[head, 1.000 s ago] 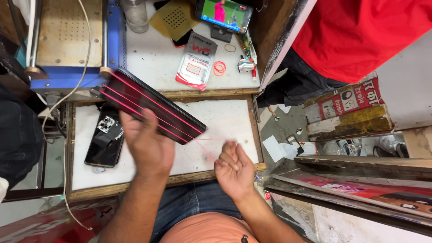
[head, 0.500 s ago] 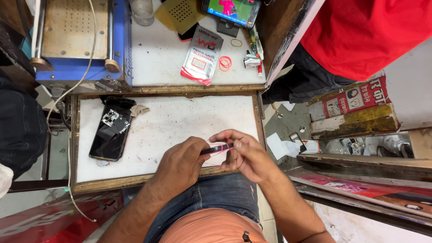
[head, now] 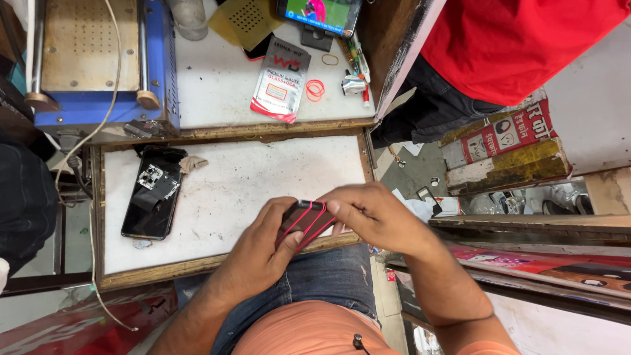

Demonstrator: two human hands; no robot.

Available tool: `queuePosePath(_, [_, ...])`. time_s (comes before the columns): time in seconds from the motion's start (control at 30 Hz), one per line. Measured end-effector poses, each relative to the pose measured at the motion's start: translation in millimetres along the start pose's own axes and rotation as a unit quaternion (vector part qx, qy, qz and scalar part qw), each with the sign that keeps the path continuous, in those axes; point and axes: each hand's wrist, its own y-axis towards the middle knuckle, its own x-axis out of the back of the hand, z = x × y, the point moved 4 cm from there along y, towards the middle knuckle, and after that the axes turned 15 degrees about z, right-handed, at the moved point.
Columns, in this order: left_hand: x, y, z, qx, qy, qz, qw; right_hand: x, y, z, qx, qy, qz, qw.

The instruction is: The person secures a smartphone with multiple rubber bands, then removes the bands and disassembles the phone by separating the back cover and internal components. They wipe the screen with a cloth and spray liquid onto it.

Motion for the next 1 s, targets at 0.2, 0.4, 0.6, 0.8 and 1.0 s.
queuePosePath(0.2, [-30,-5,21,0.116,-0.312,0.071,0.940,-9,20,-13,0.173,0.007,-0.196,0.965])
queuePosePath(0.4, [-38,-10,25,0.099,-0.379,0.058,0.918,-17,32,-50,0.128,0.111,-0.202,0.965])
queuePosePath(0.6, [-35,-4,27,0.055,-0.439,-0.043,0.896,-17,47,-57,0.180,0.194,-0.230,0.936])
queuePosePath(0.8, [5,5,40,-0.065,-0.539,-0.307,0.782,-63,43,-69,0.260,0.310,-0.380,0.831])
queuePosePath(1.0, [22,13,42,-0.125,-0.509,-0.388,0.758,-113,44,-83,0.258,0.217,-0.418,0.843])
